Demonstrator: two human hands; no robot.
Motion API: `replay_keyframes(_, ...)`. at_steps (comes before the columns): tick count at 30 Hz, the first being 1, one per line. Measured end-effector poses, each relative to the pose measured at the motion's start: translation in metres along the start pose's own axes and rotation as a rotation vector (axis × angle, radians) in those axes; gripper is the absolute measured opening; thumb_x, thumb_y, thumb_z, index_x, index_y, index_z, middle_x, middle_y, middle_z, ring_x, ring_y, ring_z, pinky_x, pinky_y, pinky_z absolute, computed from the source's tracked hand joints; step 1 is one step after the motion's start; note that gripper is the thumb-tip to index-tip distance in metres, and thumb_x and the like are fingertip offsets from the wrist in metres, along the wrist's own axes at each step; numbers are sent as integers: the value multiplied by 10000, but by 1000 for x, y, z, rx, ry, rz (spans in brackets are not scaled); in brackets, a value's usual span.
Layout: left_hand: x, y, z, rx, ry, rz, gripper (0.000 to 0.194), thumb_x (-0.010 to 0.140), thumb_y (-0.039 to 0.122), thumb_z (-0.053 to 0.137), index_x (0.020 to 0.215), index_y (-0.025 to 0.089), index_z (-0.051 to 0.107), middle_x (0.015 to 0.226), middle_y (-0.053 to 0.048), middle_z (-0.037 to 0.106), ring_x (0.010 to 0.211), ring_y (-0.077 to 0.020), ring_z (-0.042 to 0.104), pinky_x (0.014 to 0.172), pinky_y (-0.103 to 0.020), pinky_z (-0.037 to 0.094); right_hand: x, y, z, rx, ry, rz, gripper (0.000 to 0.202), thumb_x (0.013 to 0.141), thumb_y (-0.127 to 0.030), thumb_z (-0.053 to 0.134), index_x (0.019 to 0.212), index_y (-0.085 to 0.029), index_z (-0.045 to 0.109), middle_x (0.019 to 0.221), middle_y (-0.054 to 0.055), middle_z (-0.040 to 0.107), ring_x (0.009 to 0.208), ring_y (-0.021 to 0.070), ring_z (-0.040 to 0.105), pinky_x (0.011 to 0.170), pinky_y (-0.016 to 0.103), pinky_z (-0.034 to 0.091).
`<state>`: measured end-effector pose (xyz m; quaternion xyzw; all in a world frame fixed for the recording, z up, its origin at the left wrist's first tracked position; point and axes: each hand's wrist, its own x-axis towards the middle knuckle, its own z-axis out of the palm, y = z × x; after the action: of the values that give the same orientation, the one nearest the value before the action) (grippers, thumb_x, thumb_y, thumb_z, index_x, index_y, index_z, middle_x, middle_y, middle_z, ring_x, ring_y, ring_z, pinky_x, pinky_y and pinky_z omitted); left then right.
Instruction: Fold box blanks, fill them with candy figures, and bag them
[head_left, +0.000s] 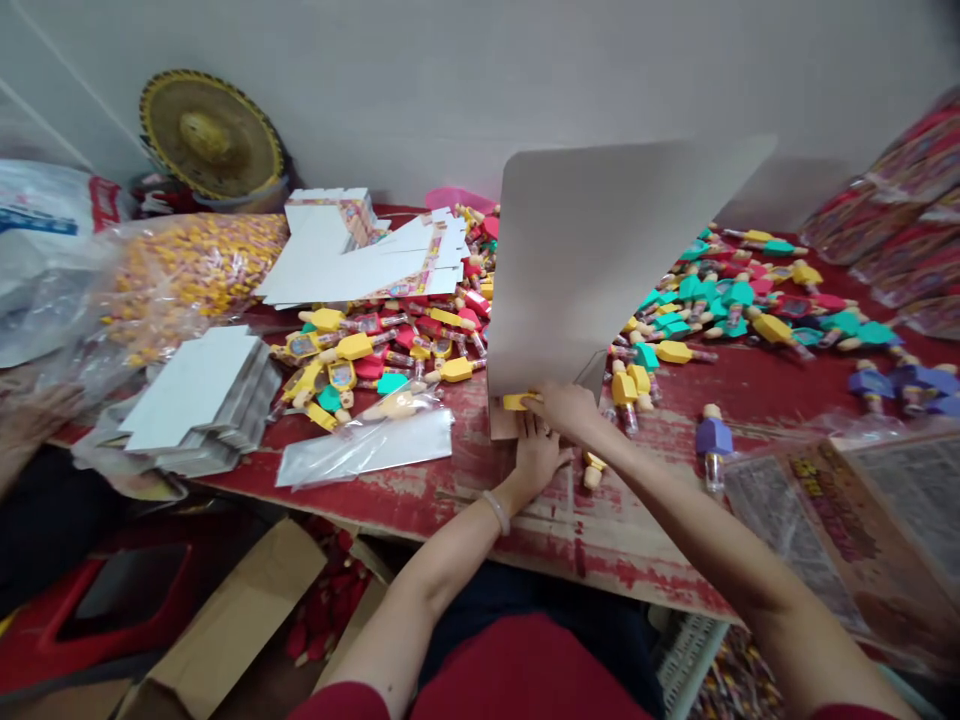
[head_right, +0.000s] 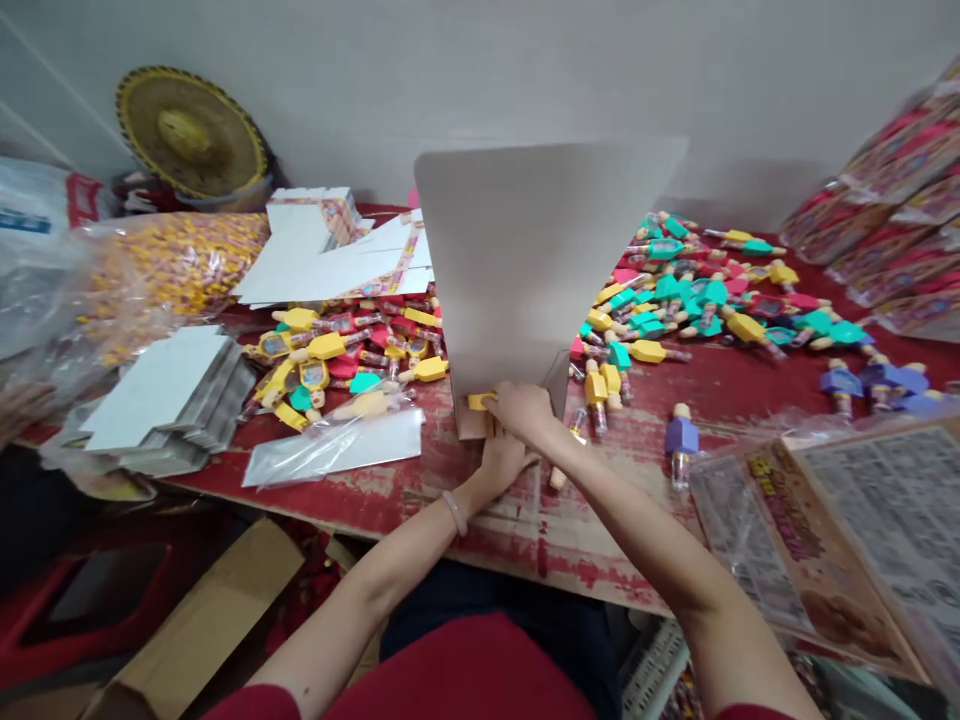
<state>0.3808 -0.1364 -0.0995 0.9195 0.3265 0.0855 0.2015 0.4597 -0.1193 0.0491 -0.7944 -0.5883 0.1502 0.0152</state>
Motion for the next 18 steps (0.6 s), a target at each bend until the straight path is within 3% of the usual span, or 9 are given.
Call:
replay_keyframes(3,4,5,-6,-42,45,-43,785,854,385,788,1513,80,490,1565,-294,434,1544,-480,242,1270,-643,89,22,-9,-16,-3,-15,-51,347,901,-426,640,1019,-138,794,938,184,765,908,314,718,803,370,512)
replay_keyframes(6,3,8,-12,-94,52,-42,828,816,375,828,1519,98,490,1611,-278,375,1556,-495,191,1277,-631,66,46,-26,-28,-49,-6,-197,260,811,-373,714,870,-131,791,853,161,757,845,294,704,795,343,491)
replay_keyframes(8,-5,6,-16,-217,62,-15,685,850,365,789,1465,169,560,1572,-214,467,1537,-452,285,1282,-615,135,58,-39,-34,-97,-21,-277,222,769,-347,736,812,-135,783,836,158,759,828,296,705,784,335,480)
replay_keyframes(10,-19,-2,-24,-452,94,-8,382,941,357,648,1309,262,675,1383,-134,654,1391,-367,524,1234,-570,317,67,-50,-35,-120,-42,-312,222,751,-346,746,820,-138,781,859,167,765,842,311,712,774,335,474)
replay_keyframes(12,-35,-16,-37,-672,250,-121,275,988,374,512,1133,273,723,1137,-114,733,1149,-308,669,1100,-521,477,72,-58,-32,-119,-57,-340,230,737,-341,761,848,-141,780,893,169,773,877,322,716,784,336,473)
replay_keyframes(13,-40,-25,-47,-740,396,-225,297,994,404,476,1091,251,711,1071,-121,724,1077,-295,680,1043,-503,511,73,-62,-29,-111,-75,-349,218,724,-319,771,845,-137,778,891,166,774,884,323,716,791,335,473)
replay_keyframes(16,-37,-55,-87,-826,852,-458,394,978,503,474,1157,180,613,1166,-155,651,1157,-278,622,1046,-458,493,69,-70,-21,-71,-120,-346,179,686,-192,769,845,-110,775,839,149,771,853,300,712,788,316,470)
replay_keyframes(18,-20,-69,-113,-913,892,-422,432,975,522,489,1207,166,567,1273,-162,613,1241,-252,584,1083,-411,468,57,-71,-17,-40,-123,-321,169,747,-175,720,888,-103,777,819,138,769,800,265,710,750,288,464)
